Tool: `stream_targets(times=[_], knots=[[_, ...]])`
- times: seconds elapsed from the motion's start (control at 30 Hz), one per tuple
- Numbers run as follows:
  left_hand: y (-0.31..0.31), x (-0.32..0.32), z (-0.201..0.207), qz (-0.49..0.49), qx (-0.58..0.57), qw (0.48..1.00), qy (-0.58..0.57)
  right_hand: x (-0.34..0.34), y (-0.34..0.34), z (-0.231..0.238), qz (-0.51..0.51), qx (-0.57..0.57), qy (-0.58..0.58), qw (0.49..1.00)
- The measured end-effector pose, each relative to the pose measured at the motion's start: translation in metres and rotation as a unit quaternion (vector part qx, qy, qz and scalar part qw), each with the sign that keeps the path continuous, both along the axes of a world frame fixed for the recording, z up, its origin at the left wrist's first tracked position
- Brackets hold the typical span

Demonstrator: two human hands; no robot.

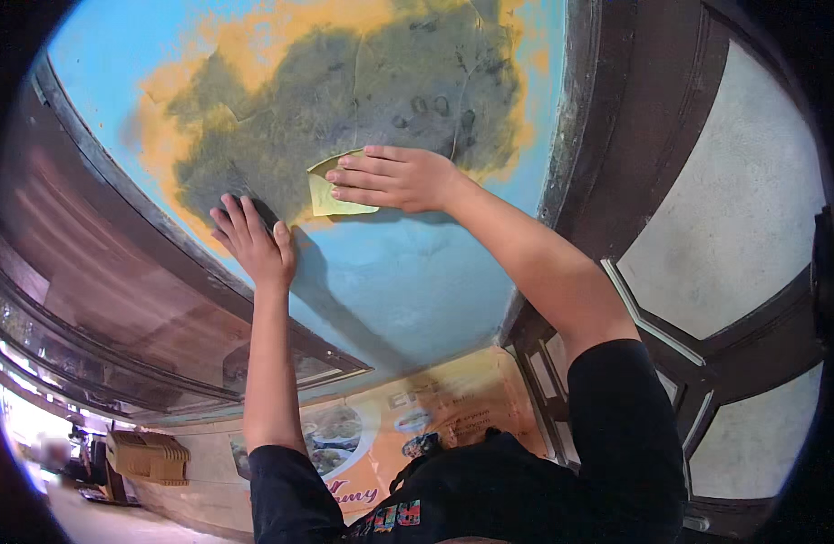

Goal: The recorder is using a piece of sandpaper to smooth a repaired or patched section of a ceiling.

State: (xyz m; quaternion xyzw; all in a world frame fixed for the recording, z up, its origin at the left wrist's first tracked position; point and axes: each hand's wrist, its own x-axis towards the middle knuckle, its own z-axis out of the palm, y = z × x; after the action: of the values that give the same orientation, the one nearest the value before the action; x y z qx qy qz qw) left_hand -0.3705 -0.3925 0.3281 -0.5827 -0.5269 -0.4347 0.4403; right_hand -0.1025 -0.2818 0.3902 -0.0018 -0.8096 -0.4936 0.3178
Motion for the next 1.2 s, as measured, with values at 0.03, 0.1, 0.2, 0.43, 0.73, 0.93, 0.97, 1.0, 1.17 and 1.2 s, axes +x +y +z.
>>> stream_targets(times=[0.03, 0.1, 0.2, 0.43, 0.73, 0.93, 0.97, 1.0, 1.17, 1.2], knots=[[-0.004, -0.002, -0.009, 0.011, -0.001, 1.000, -0.003, 0.002, -0.001, -0.001, 0.000, 0.008, 0.004, 1.000], [-0.004, -0.005, -0.019, 0.023, -0.004, 1.000, -0.007, 0.002, -0.001, -0.003, -0.001, 0.015, 0.010, 1.000], [0.003, -0.007, -0.027, 0.048, 0.010, 0.999, 0.005, 0.000, 0.001, -0.007, 0.002, 0.018, 0.015, 1.000], [0.016, -0.007, -0.035, 0.094, 0.045, 0.994, 0.018, 0.003, -0.004, -0.033, 0.021, -0.062, 0.034, 0.997], [0.018, -0.012, -0.040, 0.117, 0.051, 0.991, 0.029, 0.079, -0.001, -0.106, -0.005, -0.308, 0.290, 0.906], [0.033, -0.015, -0.047, 0.099, 0.042, 0.994, 0.006, 0.047, 0.009, -0.146, -0.061, -0.379, 0.240, 0.892], [0.033, -0.017, -0.049, 0.100, 0.038, 0.994, 0.006, 0.046, 0.010, -0.153, -0.071, -0.394, 0.253, 0.881], [0.033, -0.016, -0.049, 0.094, 0.039, 0.995, 0.004, 0.048, 0.012, -0.157, -0.083, -0.406, 0.264, 0.871], [0.047, -0.019, -0.047, 0.094, 0.053, 0.994, 0.020, 0.032, 0.031, -0.166, -0.127, -0.367, 0.328, 0.861], [0.049, -0.023, -0.047, 0.096, 0.058, 0.993, 0.024, 0.027, 0.028, -0.166, -0.130, -0.368, 0.327, 0.861]])
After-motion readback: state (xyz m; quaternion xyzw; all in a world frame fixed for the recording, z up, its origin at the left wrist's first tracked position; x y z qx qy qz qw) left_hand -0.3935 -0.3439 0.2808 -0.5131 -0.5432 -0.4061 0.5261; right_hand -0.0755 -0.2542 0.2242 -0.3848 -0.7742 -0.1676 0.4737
